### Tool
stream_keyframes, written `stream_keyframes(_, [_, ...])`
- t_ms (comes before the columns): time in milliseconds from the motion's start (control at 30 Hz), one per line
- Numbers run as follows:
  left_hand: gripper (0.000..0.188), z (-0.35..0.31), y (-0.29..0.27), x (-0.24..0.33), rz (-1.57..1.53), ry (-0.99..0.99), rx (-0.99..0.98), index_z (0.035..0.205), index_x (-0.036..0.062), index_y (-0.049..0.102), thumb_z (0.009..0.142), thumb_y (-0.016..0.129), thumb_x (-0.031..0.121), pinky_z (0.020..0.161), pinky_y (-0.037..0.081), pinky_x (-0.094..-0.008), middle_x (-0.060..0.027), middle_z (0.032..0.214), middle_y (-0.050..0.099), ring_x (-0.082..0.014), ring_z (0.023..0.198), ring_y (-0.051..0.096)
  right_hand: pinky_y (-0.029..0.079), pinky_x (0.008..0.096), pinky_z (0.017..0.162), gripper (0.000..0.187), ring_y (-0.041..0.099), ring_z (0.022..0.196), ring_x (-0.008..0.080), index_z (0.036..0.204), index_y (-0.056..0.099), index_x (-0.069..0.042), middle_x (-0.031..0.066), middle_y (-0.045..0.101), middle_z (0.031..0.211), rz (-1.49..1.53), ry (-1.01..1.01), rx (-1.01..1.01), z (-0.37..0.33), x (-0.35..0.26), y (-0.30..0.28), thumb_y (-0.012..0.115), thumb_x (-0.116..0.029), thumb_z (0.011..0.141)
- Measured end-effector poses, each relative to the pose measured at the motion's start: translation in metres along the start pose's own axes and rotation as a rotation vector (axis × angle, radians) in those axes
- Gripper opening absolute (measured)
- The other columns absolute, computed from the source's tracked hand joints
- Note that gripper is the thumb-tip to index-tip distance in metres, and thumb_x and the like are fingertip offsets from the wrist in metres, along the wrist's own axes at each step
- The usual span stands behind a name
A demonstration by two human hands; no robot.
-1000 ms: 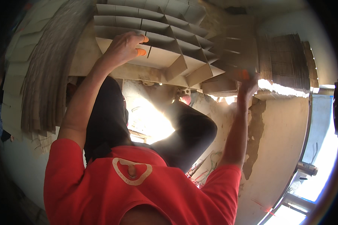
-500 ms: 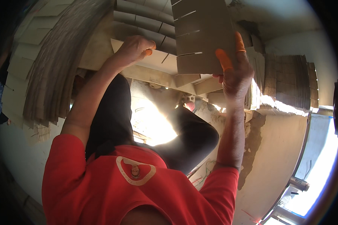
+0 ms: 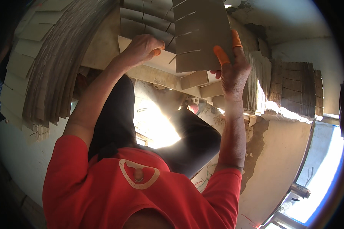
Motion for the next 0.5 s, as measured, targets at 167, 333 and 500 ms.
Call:
stream_keyframes(167, [0.012, 0.001, 0.001, -0.002, -0.004, -0.026, -0.009, 0.083, -0.0016, 0.063, 0.072, 0.066, 0.001, 0.064, 0.049, -0.0374, -0.0167, 0.078, 0.064, -0.03, 0.074, 0.063, 0.037, 0.0206, 0.034, 0.052, 0.051, 0.043, 0.0055, 0.133, 0.048, -0.005, 0.0028, 0.063, 0.07, 0.067, -0.056, -0.02, 0.002, 0.005, 0.004, 0.064, -0.004, 0.084])
stream_keyframes(333, [0.012, 0.001, 0.002, -0.004, 0.001, -0.021, -0.014, 0.084, -0.0015, 0.064, 0.072, 0.065, 0.0, 0.065, 0.049, -0.0373, -0.0166, 0.078, 0.065, -0.0299, 0.075, 0.064, 0.037, 0.0215, 0.034, 0.053, 0.049, 0.042, 0.0057, 0.134, 0.048, -0.006, 0.0026, 0.061, 0.068, 0.032, -0.027, -0.068, 0.007, 0.006, 0.012, 0.064, -0.003, 0.083])
stream_keyframes(500, [0.012, 0.005, 0.004, -0.006, -0.028, -0.032, 0.0, 0.084, -0.001, 0.064, 0.072, 0.064, -0.001, 0.063, 0.048, -0.038, -0.0175, 0.075, 0.063, -0.0308, 0.072, 0.063, 0.043, 0.0239, 0.039, 0.051, 0.051, 0.045, 0.0072, 0.133, 0.047, -0.003, 0.0049, 0.059, 0.066, -0.005, -0.024, -0.177, 0.012, -0.002, 0.021, 0.061, -0.002, 0.084])
Point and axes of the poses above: each hand's wrist, its own z-axis towards the middle knuckle, its own y-axis out of the palm, x = y × z, the point moved 5 cm from there along z, towards the middle knuckle
